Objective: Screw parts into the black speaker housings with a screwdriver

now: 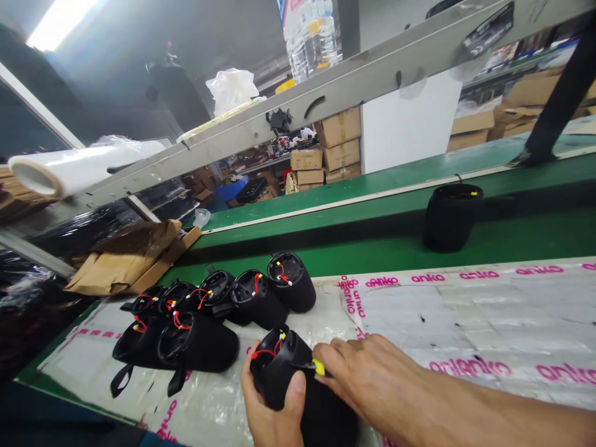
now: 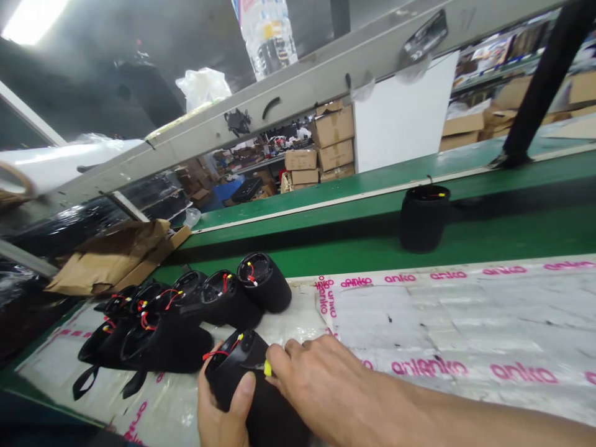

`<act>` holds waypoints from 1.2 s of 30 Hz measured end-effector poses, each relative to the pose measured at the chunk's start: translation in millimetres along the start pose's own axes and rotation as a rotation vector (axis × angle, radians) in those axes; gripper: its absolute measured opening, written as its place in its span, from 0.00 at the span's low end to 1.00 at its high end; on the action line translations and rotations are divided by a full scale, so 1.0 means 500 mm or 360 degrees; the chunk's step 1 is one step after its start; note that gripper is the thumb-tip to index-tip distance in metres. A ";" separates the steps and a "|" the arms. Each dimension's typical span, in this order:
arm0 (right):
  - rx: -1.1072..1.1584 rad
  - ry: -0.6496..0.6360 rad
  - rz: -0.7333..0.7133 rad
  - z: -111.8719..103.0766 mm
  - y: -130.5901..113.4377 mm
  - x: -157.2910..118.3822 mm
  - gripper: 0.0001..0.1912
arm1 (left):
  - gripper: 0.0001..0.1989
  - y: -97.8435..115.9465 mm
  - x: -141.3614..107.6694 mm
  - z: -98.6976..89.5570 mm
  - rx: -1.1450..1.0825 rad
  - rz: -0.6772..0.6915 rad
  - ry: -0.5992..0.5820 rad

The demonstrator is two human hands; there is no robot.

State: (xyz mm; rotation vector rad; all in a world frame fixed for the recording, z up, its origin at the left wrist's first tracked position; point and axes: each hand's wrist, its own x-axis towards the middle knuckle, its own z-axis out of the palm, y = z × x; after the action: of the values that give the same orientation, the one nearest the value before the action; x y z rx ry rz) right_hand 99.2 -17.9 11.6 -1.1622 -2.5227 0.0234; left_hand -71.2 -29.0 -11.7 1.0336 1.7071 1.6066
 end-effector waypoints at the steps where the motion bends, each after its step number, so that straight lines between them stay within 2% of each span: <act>1: 0.0003 -0.0004 0.0000 0.000 0.001 0.000 0.11 | 0.41 0.002 -0.001 0.001 -0.0001 -0.0005 0.0002; 9: -0.0099 0.0149 -0.0024 0.034 0.004 -0.006 0.09 | 0.41 0.019 -0.006 0.009 0.0029 -0.0038 0.0042; 11: -0.0148 0.0171 -0.0003 0.027 0.000 -0.008 0.08 | 0.40 0.022 -0.008 0.012 0.0072 -0.0016 0.0063; 13: -0.0178 0.0169 0.0001 -0.002 -0.006 -0.011 0.09 | 0.40 0.022 -0.011 0.014 0.0122 0.0031 0.0086; 17: -0.0183 0.0085 -0.0169 -0.107 -0.017 -0.015 0.15 | 0.42 0.019 -0.017 0.017 0.0196 0.0098 0.0097; 19: -0.0258 0.0075 -0.0208 -0.151 -0.021 -0.015 0.12 | 0.42 0.018 -0.020 0.019 0.0211 0.0129 0.0098; 21: -0.0322 0.0087 -0.0181 -0.171 -0.024 -0.011 0.10 | 0.42 0.016 -0.022 0.022 0.0242 0.0162 0.0113; 24: -0.0339 0.0035 -0.0170 -0.149 -0.025 -0.003 0.07 | 0.44 0.014 -0.020 0.024 0.0262 0.0156 0.0117; 27: -0.0243 -0.0042 -0.0147 -0.088 -0.017 0.005 0.07 | 0.44 0.010 -0.012 0.017 0.0214 0.0124 0.0087; 31: -0.0060 0.0080 -0.0133 -0.025 -0.005 0.002 0.09 | 0.44 0.000 -0.001 -0.006 0.0047 0.0041 -0.0071; 34: 0.0017 0.0094 -0.0170 -0.022 -0.007 -0.004 0.10 | 0.46 -0.006 0.003 -0.018 -0.0151 -0.0012 -0.0217; 36: 0.0082 0.0061 -0.0119 -0.035 -0.014 -0.007 0.11 | 0.45 -0.008 0.007 -0.021 -0.0228 -0.0037 -0.0237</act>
State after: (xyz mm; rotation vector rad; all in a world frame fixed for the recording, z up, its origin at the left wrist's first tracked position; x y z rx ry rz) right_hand 102.1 -27.2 28.2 -1.0383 -2.5149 0.0463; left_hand -82.5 -31.7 -14.2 1.0314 1.4790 1.5710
